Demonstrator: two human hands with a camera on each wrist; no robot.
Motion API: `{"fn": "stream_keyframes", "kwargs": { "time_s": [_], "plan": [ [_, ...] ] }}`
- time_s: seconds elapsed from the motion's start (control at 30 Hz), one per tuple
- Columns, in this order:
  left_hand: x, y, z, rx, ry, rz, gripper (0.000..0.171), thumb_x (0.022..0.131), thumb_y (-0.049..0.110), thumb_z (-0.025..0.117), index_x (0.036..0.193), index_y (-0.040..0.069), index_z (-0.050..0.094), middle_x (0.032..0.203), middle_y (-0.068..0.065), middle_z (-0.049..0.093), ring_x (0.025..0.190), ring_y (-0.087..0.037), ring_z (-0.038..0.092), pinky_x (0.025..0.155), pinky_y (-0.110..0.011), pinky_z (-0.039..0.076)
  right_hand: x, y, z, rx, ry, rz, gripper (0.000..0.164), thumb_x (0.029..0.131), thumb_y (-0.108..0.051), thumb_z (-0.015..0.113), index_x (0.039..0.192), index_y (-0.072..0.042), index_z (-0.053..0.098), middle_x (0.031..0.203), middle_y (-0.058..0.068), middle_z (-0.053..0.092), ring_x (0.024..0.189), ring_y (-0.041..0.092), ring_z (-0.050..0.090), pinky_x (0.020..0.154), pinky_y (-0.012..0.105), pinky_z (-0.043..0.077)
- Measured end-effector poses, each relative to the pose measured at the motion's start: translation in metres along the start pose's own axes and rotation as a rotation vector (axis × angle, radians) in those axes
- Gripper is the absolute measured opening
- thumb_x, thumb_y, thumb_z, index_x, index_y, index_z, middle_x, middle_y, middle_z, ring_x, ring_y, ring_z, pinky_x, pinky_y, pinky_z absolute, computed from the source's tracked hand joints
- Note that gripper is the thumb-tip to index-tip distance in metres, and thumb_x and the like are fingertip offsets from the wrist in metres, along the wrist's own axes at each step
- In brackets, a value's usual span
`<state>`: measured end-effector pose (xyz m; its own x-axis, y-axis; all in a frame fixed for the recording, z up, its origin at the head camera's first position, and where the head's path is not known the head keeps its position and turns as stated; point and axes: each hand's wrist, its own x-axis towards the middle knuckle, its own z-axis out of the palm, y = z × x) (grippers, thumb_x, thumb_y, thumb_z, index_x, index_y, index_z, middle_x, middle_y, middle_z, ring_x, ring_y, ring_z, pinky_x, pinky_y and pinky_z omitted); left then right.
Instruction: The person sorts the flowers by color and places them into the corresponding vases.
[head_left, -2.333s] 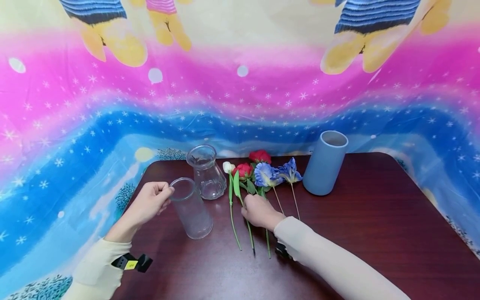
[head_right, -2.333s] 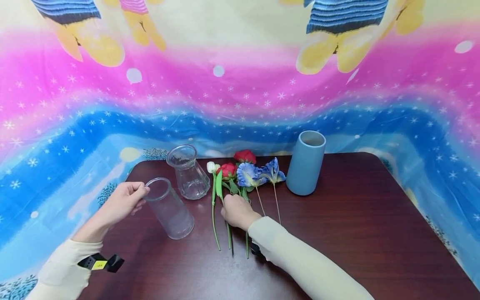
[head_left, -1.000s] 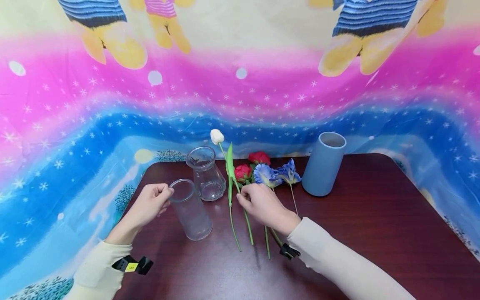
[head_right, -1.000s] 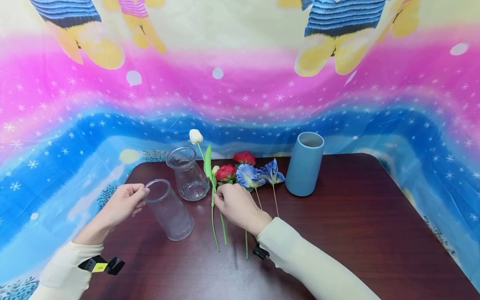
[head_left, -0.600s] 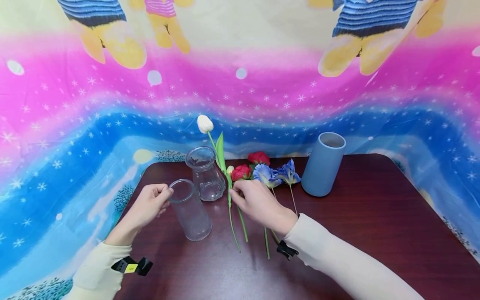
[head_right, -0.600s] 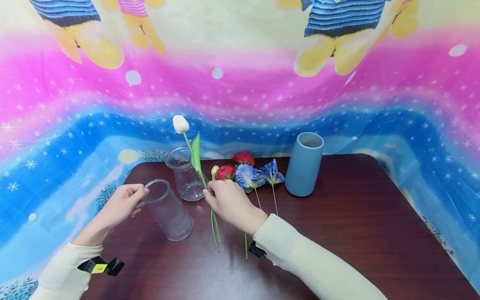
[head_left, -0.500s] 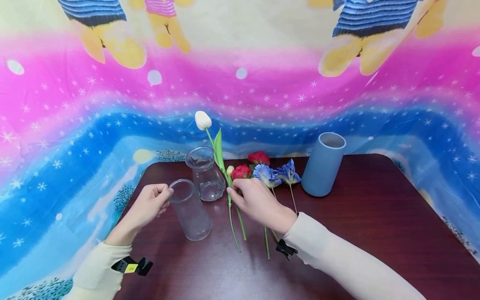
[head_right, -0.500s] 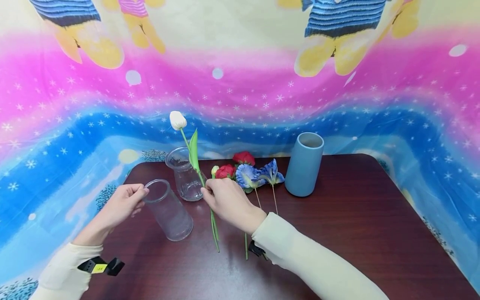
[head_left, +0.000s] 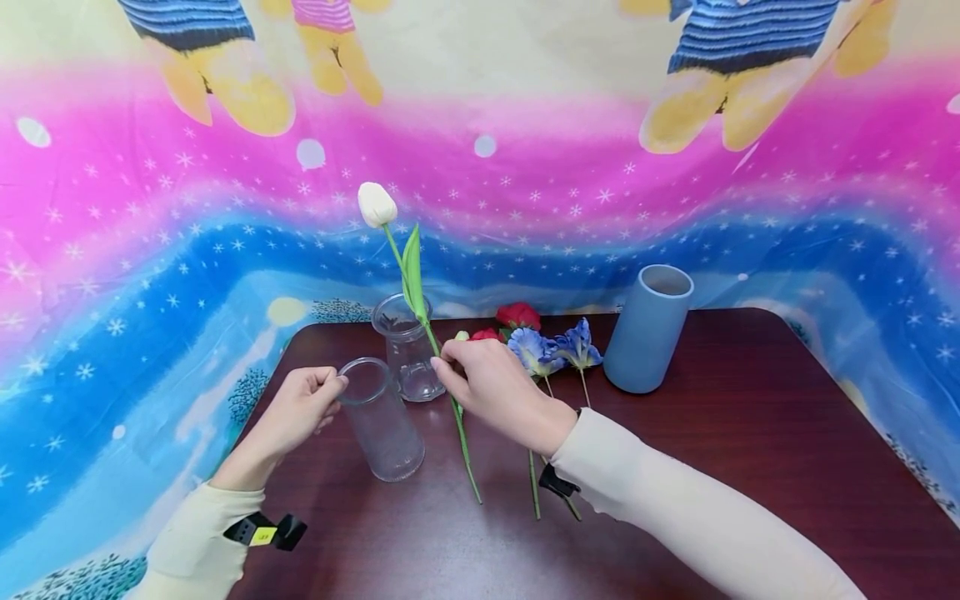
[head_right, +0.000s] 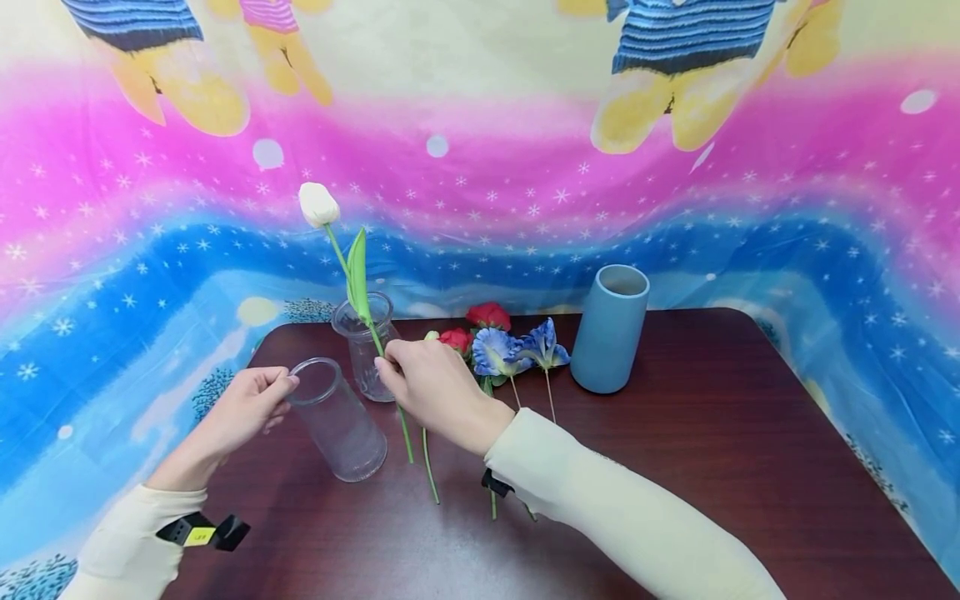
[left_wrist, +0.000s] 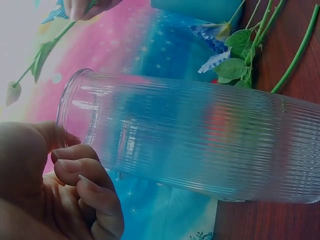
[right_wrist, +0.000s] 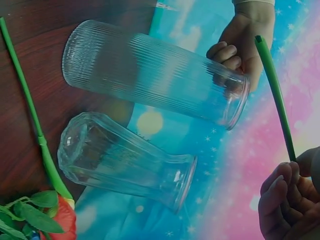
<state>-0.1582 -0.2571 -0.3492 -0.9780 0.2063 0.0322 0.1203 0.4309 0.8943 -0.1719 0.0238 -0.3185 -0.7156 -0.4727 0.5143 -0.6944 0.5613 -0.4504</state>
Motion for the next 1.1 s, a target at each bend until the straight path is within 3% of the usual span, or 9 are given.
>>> {"fn": "stream_keyframes", "kwargs": {
  "time_s": [0.3,0.63,0.9,1.1],
  "plan": [
    [-0.001,-0.001,0.000,0.009,0.002,-0.004,0.043,0.107,0.016,0.047,0.072,-0.006,0.035,0.053,0.003,0.035,0.044,-0.009,0.034,0.042,-0.026,0.030,0.013,-0.008,-0.001,0.033,0.019,-0.005,0.026,0.101,-0.019,0.062,0.075,-0.014,0.059,0.058,-0.005,0.041,0.051,0.007,0.035,0.051,0.021,0.028],
    [0.001,-0.002,-0.001,0.043,0.004,-0.001,0.042,0.107,0.017,0.047,0.069,0.003,0.037,0.052,0.004,0.036,0.043,-0.010,0.036,0.043,-0.027,0.033,0.024,-0.014,0.000,0.065,0.068,-0.009,0.033,0.101,-0.021,0.061,0.070,-0.015,0.051,0.057,-0.003,0.039,0.051,0.010,0.035,0.051,0.022,0.028],
    [0.000,0.001,-0.001,0.032,0.001,-0.001,0.044,0.106,0.017,0.048,0.071,-0.007,0.037,0.052,0.003,0.035,0.043,-0.010,0.035,0.043,-0.027,0.031,0.039,-0.020,0.001,0.100,0.106,-0.047,0.029,0.101,-0.019,0.061,0.073,-0.013,0.054,0.058,-0.001,0.043,0.051,0.011,0.039,0.050,0.023,0.031],
    [0.000,0.002,-0.001,0.028,0.009,-0.009,0.044,0.106,0.017,0.049,0.072,-0.008,0.038,0.052,0.004,0.035,0.043,-0.010,0.035,0.043,-0.027,0.031,0.051,-0.019,0.006,0.111,0.135,-0.071,0.025,0.101,-0.018,0.062,0.077,-0.013,0.057,0.059,-0.001,0.045,0.051,0.011,0.041,0.052,0.022,0.034]
  ]
}}
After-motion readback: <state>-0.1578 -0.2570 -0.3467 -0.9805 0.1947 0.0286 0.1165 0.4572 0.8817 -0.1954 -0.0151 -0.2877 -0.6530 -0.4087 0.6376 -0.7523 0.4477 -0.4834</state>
